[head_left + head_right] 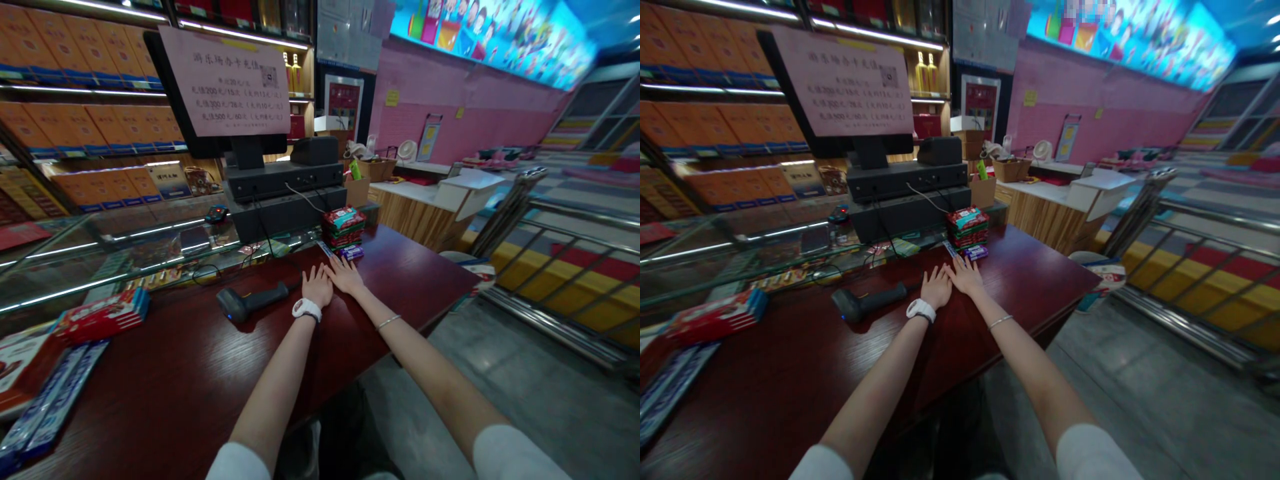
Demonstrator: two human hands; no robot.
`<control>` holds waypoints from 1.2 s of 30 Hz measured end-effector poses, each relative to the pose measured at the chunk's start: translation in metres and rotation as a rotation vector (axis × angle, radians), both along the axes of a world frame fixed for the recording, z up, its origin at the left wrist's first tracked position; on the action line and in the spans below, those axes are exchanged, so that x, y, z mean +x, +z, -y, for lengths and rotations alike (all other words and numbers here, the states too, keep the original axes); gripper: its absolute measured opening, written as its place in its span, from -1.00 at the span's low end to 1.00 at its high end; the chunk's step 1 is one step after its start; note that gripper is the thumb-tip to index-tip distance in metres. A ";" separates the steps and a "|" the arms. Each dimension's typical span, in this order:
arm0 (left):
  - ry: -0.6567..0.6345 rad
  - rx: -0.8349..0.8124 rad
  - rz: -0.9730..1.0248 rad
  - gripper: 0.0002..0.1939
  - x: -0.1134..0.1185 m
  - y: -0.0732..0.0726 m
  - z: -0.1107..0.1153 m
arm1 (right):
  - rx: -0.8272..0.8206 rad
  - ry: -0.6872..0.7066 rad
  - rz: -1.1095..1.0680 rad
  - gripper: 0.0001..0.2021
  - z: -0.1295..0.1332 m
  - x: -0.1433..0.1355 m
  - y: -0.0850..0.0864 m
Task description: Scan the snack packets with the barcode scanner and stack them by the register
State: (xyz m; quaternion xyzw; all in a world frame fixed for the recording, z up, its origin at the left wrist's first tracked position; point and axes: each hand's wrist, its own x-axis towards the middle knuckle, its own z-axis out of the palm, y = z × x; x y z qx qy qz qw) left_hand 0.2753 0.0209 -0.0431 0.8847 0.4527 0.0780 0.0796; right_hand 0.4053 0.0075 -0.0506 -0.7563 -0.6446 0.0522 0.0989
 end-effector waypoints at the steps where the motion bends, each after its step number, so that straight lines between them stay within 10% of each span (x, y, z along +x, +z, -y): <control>1: -0.001 0.002 0.001 -0.42 0.000 0.000 0.000 | -0.001 -0.010 -0.005 -0.36 -0.001 0.000 0.000; 19: 0.057 0.208 0.082 -0.42 -0.024 0.026 0.030 | 0.529 -0.020 0.024 -0.49 0.013 -0.009 0.008; 27: 0.086 0.319 0.116 -0.43 -0.098 0.055 0.049 | 0.510 0.159 0.102 -0.44 0.026 -0.049 0.028; 36: 0.241 0.383 0.058 -0.42 -0.215 0.073 0.082 | 0.462 0.481 0.021 -0.39 0.048 -0.158 0.060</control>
